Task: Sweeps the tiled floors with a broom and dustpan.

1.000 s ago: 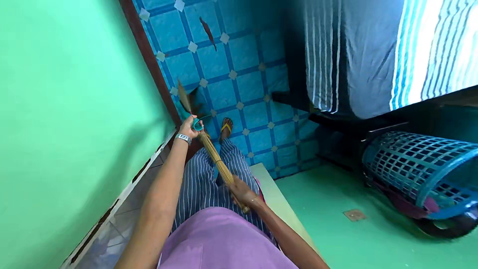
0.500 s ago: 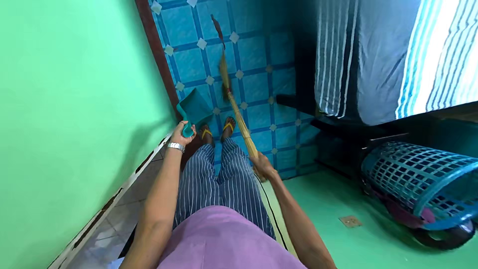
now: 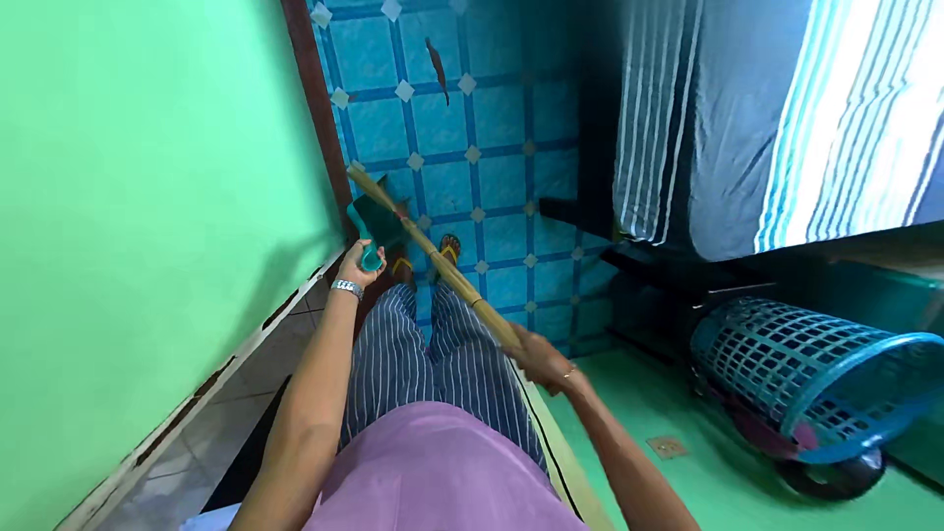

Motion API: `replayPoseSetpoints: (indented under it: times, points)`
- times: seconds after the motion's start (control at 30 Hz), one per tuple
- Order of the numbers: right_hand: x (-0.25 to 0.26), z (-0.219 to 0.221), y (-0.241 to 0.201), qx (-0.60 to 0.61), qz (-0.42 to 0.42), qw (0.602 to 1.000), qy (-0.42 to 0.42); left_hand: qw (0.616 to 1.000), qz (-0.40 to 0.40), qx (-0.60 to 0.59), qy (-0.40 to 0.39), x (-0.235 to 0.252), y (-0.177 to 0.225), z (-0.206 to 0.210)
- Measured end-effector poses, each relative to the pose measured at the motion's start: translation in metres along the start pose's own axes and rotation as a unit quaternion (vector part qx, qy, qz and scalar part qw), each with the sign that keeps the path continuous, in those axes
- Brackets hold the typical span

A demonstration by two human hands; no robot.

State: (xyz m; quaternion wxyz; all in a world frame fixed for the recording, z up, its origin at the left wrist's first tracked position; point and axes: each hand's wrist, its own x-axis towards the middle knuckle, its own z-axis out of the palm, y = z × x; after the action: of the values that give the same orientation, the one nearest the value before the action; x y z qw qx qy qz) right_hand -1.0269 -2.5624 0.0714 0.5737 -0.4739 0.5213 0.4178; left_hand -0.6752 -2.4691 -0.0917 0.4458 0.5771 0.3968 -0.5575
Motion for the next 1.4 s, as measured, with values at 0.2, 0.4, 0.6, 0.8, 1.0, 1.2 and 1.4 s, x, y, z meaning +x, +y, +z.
replayPoseSetpoints:
  times: [0.2, 0.4, 0.6, 0.8, 1.0, 1.2, 1.4]
  points:
    - [0.020, -0.138, -0.045, -0.091, -0.074, 0.986, 0.119, 0.997, -0.020, -0.046, -0.054, -0.029, -0.026, -0.054]
    - [0.145, -0.167, -0.122, -0.094, -0.066, 0.972, 0.207, 0.971, -0.033, -0.224, -0.069, -0.056, -0.083, -0.057]
    - [0.191, -0.088, -0.065, -0.157, -0.025, 0.984, 0.077, 0.953, -0.028, -0.300, 0.020, -0.028, -0.102, -0.013]
    - [0.094, -0.017, 0.020, -0.188, 0.007, 0.981, -0.055, 0.949, -0.024, -0.315, 0.016, -0.010, -0.105, -0.003]
    - [-0.028, -0.076, 0.029, -0.208, -0.015, 0.978, 0.027, 0.942, -0.031, -0.333, -0.035, -0.021, -0.120, -0.054]
    - [0.032, -0.127, -0.048, -0.160, -0.080, 0.975, 0.130, 0.923, -0.048, -0.369, -0.098, -0.048, -0.158, -0.119]
    - [0.189, -0.078, -0.156, -0.172, -0.067, 0.967, 0.174, 0.895, -0.017, -0.443, -0.055, -0.042, -0.171, -0.121]
